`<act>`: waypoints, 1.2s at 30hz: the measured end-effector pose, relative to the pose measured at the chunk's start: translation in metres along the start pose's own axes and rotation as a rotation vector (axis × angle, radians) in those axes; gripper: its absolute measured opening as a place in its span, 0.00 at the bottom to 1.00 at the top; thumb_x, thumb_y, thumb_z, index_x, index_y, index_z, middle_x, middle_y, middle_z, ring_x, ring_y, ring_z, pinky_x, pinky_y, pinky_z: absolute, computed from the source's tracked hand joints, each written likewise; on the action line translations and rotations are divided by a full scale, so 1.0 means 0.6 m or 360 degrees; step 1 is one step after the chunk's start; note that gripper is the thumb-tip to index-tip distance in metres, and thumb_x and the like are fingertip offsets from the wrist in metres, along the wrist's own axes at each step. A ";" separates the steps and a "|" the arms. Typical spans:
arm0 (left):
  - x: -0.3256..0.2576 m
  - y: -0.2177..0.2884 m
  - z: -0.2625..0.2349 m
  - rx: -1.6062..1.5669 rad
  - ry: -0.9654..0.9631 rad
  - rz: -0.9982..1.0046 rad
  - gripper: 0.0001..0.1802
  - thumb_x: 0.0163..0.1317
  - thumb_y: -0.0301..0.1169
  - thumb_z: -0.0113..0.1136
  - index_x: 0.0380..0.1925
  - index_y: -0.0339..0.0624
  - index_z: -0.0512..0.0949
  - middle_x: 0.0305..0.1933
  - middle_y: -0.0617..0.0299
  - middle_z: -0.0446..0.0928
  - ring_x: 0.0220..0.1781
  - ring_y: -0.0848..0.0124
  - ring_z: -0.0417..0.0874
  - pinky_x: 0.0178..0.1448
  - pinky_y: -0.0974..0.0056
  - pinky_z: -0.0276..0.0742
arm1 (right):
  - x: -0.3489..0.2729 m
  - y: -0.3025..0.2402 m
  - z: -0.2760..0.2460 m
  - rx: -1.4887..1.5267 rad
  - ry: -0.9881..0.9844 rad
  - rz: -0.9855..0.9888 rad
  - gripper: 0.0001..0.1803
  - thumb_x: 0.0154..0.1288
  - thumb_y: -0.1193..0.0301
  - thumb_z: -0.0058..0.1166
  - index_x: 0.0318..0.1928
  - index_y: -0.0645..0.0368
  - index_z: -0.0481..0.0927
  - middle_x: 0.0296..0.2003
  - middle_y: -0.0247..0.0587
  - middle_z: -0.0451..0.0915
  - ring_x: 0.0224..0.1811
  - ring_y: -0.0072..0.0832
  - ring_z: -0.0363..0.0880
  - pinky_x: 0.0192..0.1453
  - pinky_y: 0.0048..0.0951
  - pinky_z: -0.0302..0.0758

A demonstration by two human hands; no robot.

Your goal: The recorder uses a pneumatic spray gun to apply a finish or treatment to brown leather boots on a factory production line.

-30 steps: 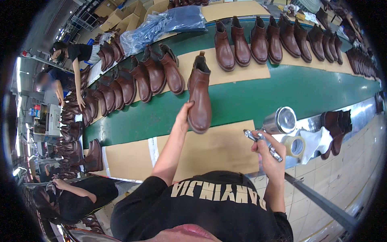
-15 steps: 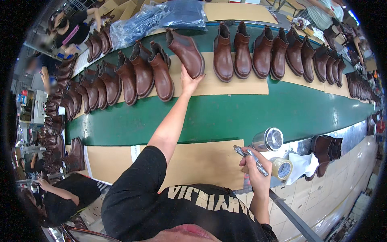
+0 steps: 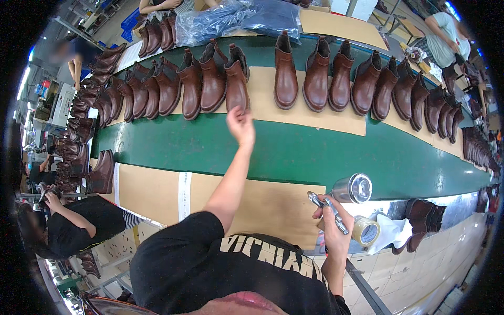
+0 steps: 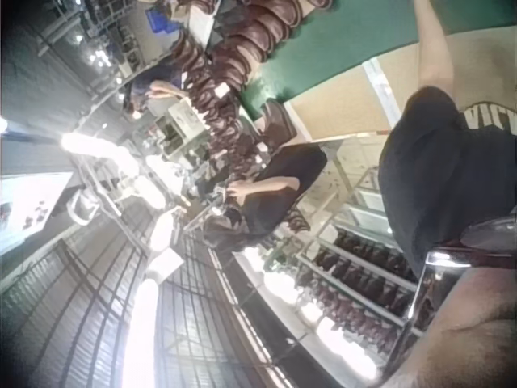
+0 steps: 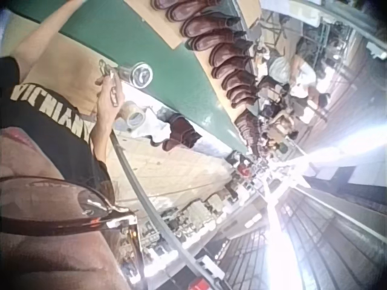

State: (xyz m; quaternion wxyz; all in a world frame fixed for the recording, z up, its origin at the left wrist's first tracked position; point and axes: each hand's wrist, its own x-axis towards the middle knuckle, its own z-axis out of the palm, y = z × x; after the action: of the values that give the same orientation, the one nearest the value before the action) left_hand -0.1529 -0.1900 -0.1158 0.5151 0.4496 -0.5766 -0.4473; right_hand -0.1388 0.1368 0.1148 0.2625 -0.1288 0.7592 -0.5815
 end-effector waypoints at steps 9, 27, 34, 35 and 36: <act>0.120 -0.004 -0.035 0.0077 -0.0129 -0.0928 0.33 0.43 0.42 0.74 0.45 0.33 0.72 0.37 0.58 0.77 0.29 0.67 0.74 0.33 0.66 0.73 | -0.024 0.002 0.003 0.0027 -0.0028 -0.0019 0.15 0.67 0.69 0.48 0.47 0.68 0.78 0.21 0.34 0.77 0.20 0.11 0.63 0.24 0.16 0.59; 0.011 0.360 -0.142 -0.2114 -0.1081 -0.0638 0.33 0.62 0.55 0.49 0.58 0.41 0.66 0.59 0.59 0.70 0.61 0.65 0.70 0.65 0.59 0.64 | -0.138 -0.019 -0.014 0.0167 0.0036 -0.0270 0.14 0.68 0.72 0.47 0.47 0.72 0.77 0.24 0.38 0.77 0.28 0.21 0.74 0.33 0.21 0.70; -0.036 0.307 -0.212 -0.1837 -0.1169 -0.0810 0.29 0.65 0.50 0.42 0.60 0.44 0.63 0.60 0.58 0.68 0.61 0.64 0.70 0.64 0.58 0.67 | -0.174 -0.033 -0.022 0.0182 -0.0012 -0.0315 0.14 0.67 0.75 0.45 0.48 0.70 0.77 0.26 0.39 0.77 0.30 0.21 0.75 0.37 0.21 0.70; -0.052 0.277 -0.217 -0.1646 -0.1180 -0.0847 0.26 0.64 0.46 0.45 0.58 0.43 0.64 0.59 0.58 0.69 0.59 0.64 0.73 0.62 0.57 0.70 | -0.174 -0.035 -0.025 0.0166 -0.0043 -0.0368 0.14 0.67 0.75 0.45 0.49 0.70 0.76 0.27 0.39 0.77 0.31 0.22 0.75 0.39 0.23 0.73; -0.071 0.258 -0.222 -0.1450 -0.1197 -0.0891 0.24 0.63 0.41 0.48 0.57 0.42 0.65 0.58 0.57 0.70 0.56 0.64 0.75 0.59 0.56 0.73 | -0.177 -0.041 -0.026 0.0162 -0.0051 -0.0431 0.15 0.67 0.75 0.45 0.49 0.70 0.76 0.28 0.39 0.77 0.31 0.21 0.75 0.40 0.23 0.74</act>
State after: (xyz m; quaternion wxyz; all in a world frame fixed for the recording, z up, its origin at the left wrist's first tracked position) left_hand -0.0263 -0.1253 0.0369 0.2810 0.1324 -0.3314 -0.8909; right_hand -0.0621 0.1956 0.1675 0.1999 -0.2257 0.7001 -0.6472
